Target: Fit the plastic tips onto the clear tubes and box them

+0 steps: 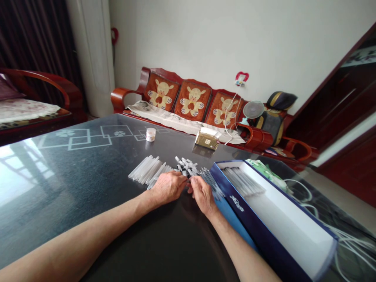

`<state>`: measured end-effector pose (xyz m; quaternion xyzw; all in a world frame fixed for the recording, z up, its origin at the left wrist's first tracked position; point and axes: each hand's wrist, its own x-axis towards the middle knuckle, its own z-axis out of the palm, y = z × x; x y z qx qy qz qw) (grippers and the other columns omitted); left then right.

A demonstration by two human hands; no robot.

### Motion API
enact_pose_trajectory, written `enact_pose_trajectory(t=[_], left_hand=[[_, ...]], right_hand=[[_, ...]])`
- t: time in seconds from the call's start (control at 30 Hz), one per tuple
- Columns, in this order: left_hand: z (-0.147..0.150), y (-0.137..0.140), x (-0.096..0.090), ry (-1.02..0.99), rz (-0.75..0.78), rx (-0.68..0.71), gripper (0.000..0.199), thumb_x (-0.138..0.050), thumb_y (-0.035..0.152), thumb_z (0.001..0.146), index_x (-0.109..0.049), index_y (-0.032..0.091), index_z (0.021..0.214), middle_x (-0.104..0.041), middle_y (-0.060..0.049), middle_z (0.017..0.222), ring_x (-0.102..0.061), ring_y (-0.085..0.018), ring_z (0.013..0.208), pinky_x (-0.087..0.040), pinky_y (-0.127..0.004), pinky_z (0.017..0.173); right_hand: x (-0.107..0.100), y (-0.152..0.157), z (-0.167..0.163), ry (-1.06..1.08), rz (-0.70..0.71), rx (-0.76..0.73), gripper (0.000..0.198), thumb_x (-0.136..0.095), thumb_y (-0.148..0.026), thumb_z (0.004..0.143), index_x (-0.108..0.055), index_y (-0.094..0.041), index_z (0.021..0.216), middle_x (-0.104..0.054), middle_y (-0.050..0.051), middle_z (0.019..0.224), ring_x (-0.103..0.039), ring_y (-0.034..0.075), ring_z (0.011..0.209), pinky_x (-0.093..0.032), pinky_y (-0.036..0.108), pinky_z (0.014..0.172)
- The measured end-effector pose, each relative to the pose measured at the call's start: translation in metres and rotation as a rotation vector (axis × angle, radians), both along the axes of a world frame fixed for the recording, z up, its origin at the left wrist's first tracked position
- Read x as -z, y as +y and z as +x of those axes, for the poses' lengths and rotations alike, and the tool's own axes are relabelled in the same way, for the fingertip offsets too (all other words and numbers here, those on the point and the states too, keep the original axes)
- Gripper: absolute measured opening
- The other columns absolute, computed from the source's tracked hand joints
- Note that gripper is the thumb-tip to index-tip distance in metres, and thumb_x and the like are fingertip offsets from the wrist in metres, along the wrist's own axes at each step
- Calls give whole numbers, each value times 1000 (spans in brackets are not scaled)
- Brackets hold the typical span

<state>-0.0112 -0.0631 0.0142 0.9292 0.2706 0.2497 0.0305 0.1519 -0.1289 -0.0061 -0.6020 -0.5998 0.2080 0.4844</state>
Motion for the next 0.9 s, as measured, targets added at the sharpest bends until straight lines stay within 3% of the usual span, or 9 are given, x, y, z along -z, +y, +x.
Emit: enact_pose_trajectory(t=[0.13, 0.43, 0.67, 0.9], left_hand=[[0, 1, 1, -9, -16, 1, 27, -41, 31, 95, -64, 18, 86, -62, -5, 78, -60, -17, 76, -44, -23, 63], [2, -4, 0, 20, 5, 19, 27, -41, 30, 95, -64, 19, 84, -63, -4, 79, -59, -17, 76, -45, -25, 66], [0, -1, -1, 4, -15, -14, 27, -42, 31, 94, -65, 19, 88, -63, -5, 80, -61, -18, 78, -45, -25, 64], [1, -2, 2, 8, 5, 31, 28, -40, 30, 95, -64, 18, 85, -62, -4, 78, -60, -17, 76, -45, -25, 65]], right_hand=[[2, -1, 4, 12, -10, -36, 22, -50, -41, 89, -59, -21, 92, -67, 1, 68, -60, 16, 59, -45, 25, 56], [3, 3, 5, -46, 9, -15, 39, -43, -45, 92, -59, -22, 64, -63, 3, 64, -58, 17, 60, -45, 28, 58], [1, 0, 5, 15, -18, -46, 23, -51, -41, 88, -62, -22, 93, -68, 2, 72, -61, 17, 62, -47, 28, 61], [6, 4, 7, -25, 19, -38, 38, -43, -47, 92, -65, -22, 73, -66, 3, 67, -59, 17, 60, -46, 28, 57]])
